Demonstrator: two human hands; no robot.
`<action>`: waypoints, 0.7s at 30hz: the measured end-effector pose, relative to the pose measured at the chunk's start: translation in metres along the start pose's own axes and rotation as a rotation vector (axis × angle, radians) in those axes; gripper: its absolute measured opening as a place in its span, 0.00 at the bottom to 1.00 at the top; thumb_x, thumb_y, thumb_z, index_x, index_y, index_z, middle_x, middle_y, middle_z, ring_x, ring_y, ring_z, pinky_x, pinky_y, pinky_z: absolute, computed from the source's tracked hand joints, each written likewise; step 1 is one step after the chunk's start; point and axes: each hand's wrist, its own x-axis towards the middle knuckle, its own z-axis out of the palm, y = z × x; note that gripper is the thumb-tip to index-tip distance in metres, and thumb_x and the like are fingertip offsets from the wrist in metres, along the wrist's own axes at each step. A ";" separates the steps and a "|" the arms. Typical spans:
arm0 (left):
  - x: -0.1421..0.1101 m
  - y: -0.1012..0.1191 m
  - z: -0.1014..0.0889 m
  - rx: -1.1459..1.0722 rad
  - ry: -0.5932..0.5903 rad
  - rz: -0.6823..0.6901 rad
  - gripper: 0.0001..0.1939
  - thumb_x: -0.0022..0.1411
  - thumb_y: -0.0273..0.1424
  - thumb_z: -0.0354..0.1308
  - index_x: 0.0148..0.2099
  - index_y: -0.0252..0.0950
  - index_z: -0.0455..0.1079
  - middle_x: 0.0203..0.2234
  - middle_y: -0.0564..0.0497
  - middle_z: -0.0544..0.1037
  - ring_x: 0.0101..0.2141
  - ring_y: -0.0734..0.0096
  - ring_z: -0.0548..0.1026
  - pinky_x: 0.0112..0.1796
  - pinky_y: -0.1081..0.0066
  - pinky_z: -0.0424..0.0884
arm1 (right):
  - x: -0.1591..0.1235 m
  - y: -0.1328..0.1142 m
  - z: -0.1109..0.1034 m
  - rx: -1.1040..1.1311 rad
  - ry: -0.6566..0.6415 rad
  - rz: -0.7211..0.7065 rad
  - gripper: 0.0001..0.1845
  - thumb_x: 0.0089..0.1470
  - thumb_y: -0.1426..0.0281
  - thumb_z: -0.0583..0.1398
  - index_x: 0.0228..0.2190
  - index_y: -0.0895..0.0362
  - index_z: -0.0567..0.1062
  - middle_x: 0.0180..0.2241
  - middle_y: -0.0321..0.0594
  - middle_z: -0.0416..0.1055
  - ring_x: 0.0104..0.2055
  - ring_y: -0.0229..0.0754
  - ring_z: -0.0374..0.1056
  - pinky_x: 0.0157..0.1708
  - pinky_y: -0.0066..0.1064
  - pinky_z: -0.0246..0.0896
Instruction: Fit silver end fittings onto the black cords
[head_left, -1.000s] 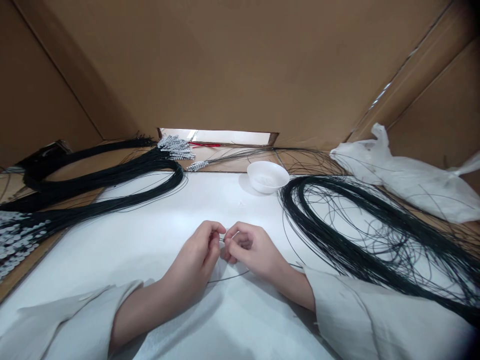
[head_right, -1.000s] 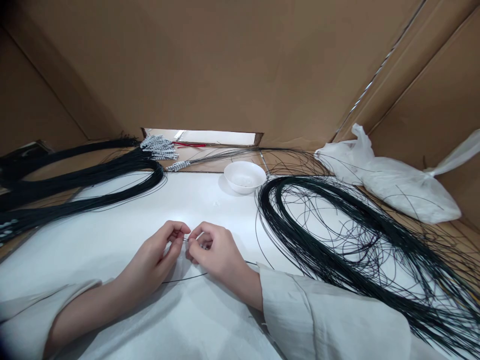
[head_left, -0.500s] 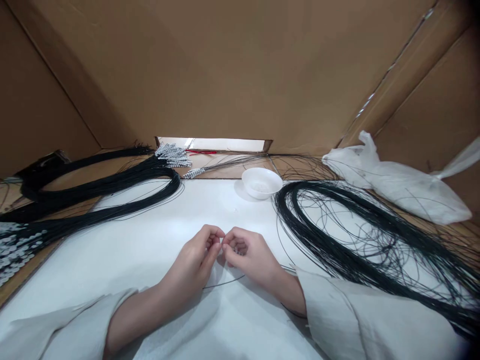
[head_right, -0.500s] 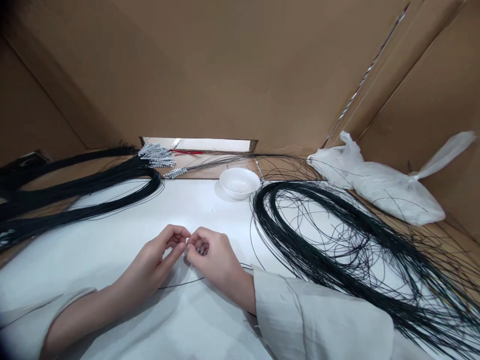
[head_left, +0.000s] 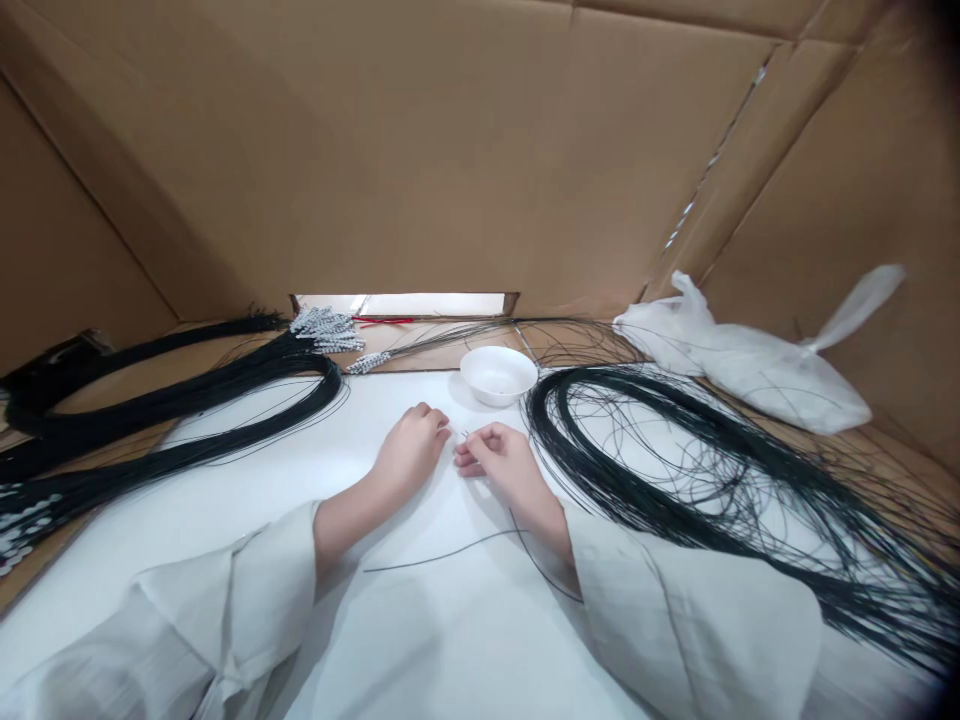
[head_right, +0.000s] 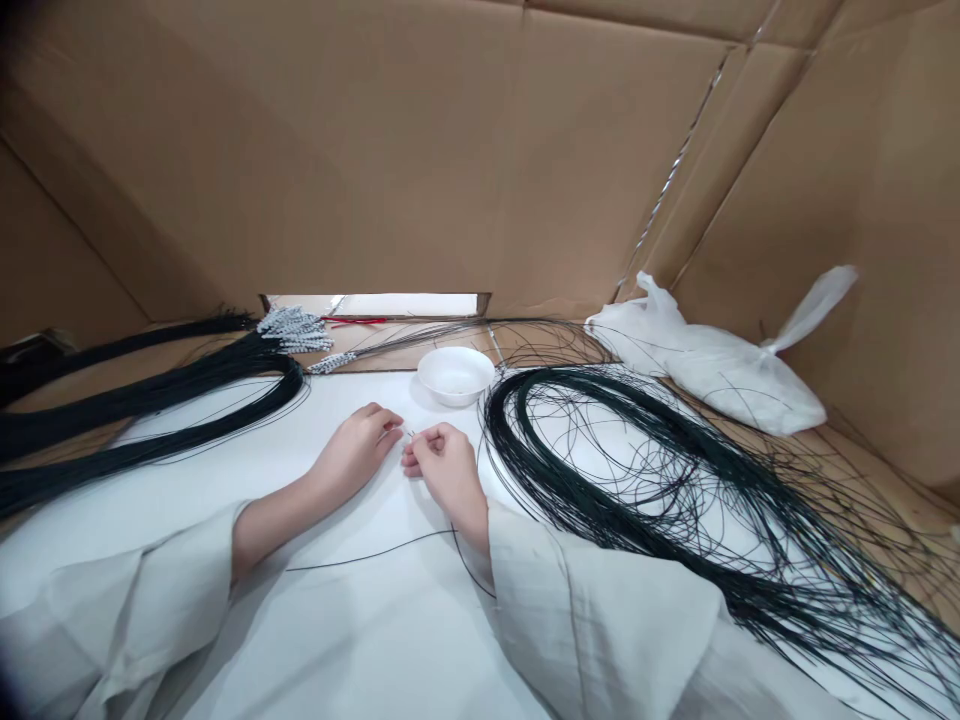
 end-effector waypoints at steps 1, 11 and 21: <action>0.001 0.001 0.001 0.005 0.002 -0.002 0.11 0.59 0.26 0.46 0.37 0.31 0.70 0.34 0.42 0.72 0.36 0.60 0.70 0.39 0.64 0.66 | 0.001 0.000 0.001 0.002 0.002 0.005 0.05 0.47 0.74 0.57 0.23 0.61 0.64 0.23 0.40 0.70 0.23 0.35 0.69 0.24 0.27 0.69; -0.004 0.000 -0.006 -0.112 0.031 -0.060 0.09 0.58 0.27 0.48 0.30 0.33 0.69 0.29 0.45 0.73 0.32 0.62 0.71 0.35 0.67 0.64 | 0.002 0.005 -0.001 -0.110 -0.029 -0.077 0.03 0.45 0.74 0.57 0.23 0.61 0.66 0.26 0.43 0.72 0.26 0.37 0.70 0.26 0.29 0.68; -0.077 0.007 -0.033 -0.876 -0.078 -0.400 0.08 0.56 0.33 0.54 0.35 0.33 0.69 0.24 0.52 0.72 0.27 0.73 0.69 0.32 0.75 0.64 | -0.032 -0.004 0.012 -0.218 -0.420 -0.087 0.07 0.53 0.69 0.53 0.26 0.59 0.63 0.22 0.36 0.68 0.20 0.32 0.63 0.21 0.24 0.59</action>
